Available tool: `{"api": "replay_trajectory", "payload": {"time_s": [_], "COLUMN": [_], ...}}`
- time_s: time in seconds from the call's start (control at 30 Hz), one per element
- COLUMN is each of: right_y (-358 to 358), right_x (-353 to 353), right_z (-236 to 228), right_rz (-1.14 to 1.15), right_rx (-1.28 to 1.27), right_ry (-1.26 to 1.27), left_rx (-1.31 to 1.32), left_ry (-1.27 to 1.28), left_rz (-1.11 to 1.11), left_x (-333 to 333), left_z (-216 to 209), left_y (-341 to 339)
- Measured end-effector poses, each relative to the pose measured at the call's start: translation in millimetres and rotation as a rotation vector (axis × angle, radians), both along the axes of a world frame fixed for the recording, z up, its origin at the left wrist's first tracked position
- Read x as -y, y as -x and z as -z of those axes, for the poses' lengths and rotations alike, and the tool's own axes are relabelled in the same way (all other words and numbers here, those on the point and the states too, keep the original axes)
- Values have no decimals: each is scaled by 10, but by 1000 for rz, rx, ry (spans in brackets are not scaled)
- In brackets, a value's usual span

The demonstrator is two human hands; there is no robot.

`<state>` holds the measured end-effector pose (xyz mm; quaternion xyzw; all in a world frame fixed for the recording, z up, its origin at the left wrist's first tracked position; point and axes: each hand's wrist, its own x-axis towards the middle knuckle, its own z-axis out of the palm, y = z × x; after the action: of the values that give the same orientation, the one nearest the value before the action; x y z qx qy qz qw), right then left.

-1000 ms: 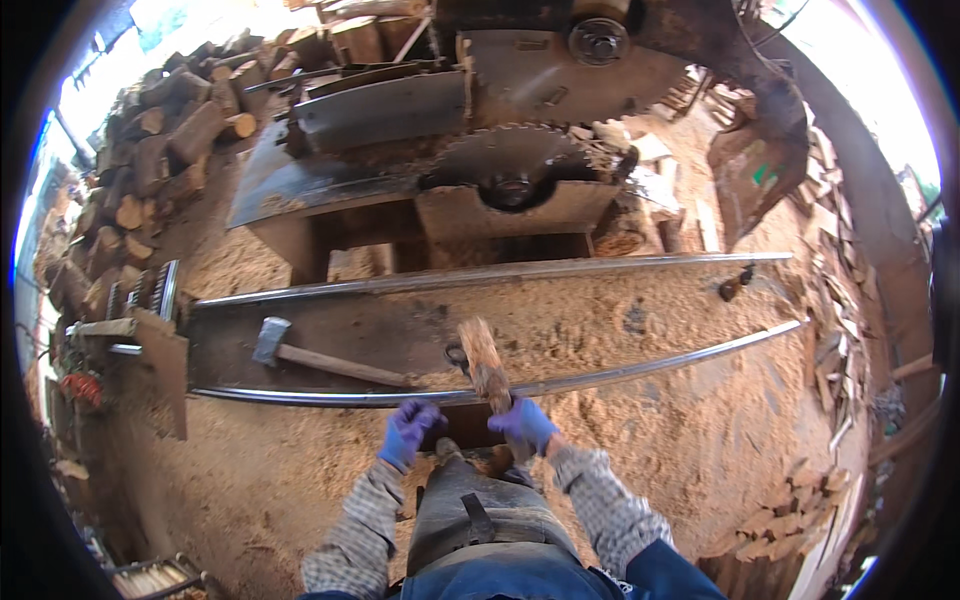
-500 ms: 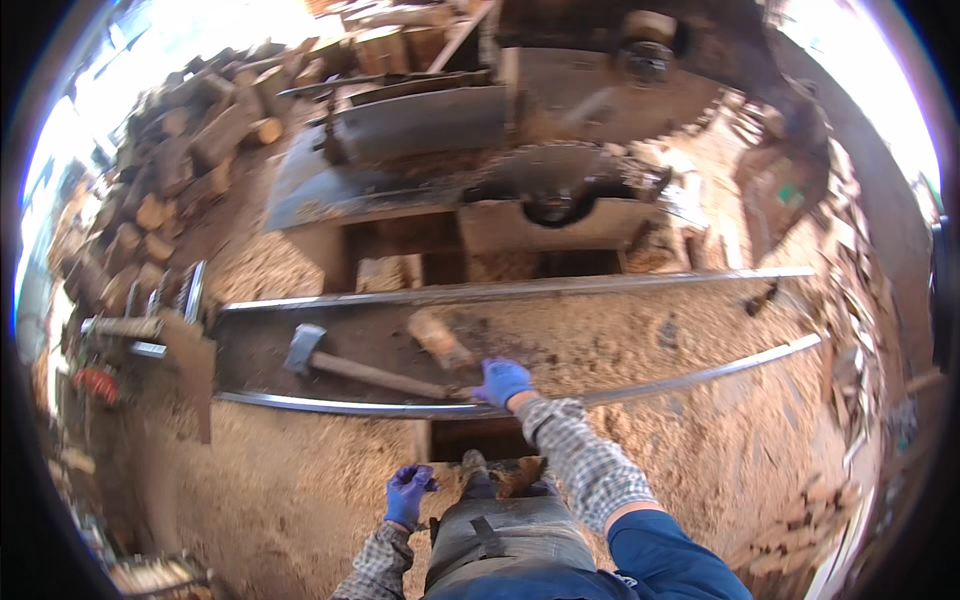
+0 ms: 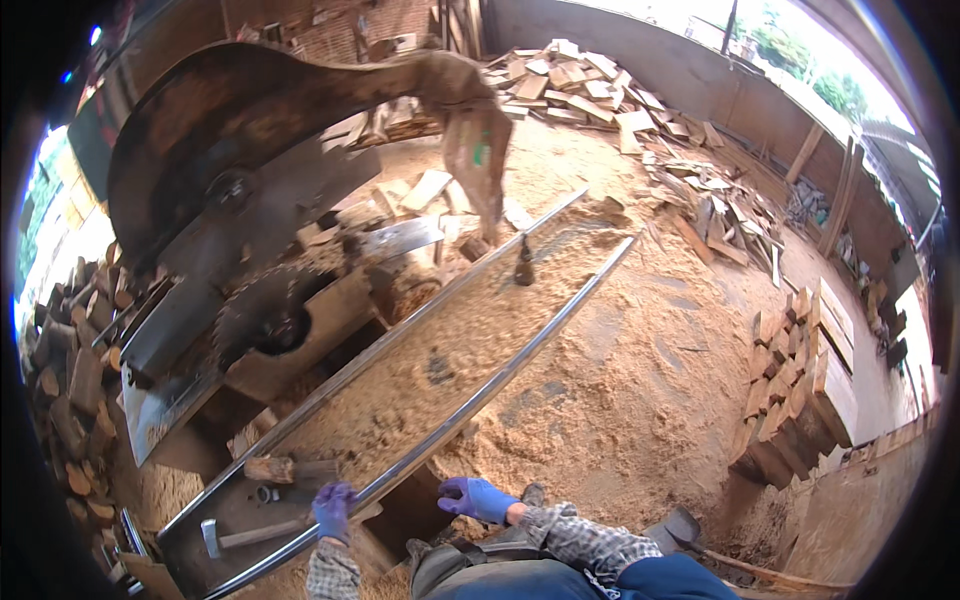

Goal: The person retrieves a bottle and a brush, then applies a dark liquid to the blade of a large circular saw. They use a wooden block to wipe the blade and later use a hammer to tap the saw's central hub. The person walks through the workshop carrying the tools.

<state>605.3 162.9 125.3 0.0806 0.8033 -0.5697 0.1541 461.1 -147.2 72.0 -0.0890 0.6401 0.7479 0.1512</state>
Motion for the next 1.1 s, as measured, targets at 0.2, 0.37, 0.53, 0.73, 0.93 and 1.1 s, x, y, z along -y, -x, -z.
{"api": "replay_trajectory", "payload": {"time_s": [0.2,0.37,0.53,0.73,0.93,1.1], "right_y": [-121,-209,-4,312,226,136], "right_x": [-1347,-2665,-3675,-5055,-6381,-7448], "right_z": [-433,-335,112,21,-89,147], "right_rz": [236,218,320,878,1023,1104], "right_rx": [-241,-189,-293,14,147,190], "right_ry": [-635,-848,-673,202,393,446], "left_rx": [157,67,54,-80,-527,-388], "left_ry": [-117,-27,55,-18,289,96], "left_rz": [613,896,1007,191,149,32], "left_x": [-3036,-4419,-5442,-6475,-7070,-7468], "left_z": [-47,306,-276,639,1375,1260], "left_y": [-479,-415,-26,1373,1935,1963]}}
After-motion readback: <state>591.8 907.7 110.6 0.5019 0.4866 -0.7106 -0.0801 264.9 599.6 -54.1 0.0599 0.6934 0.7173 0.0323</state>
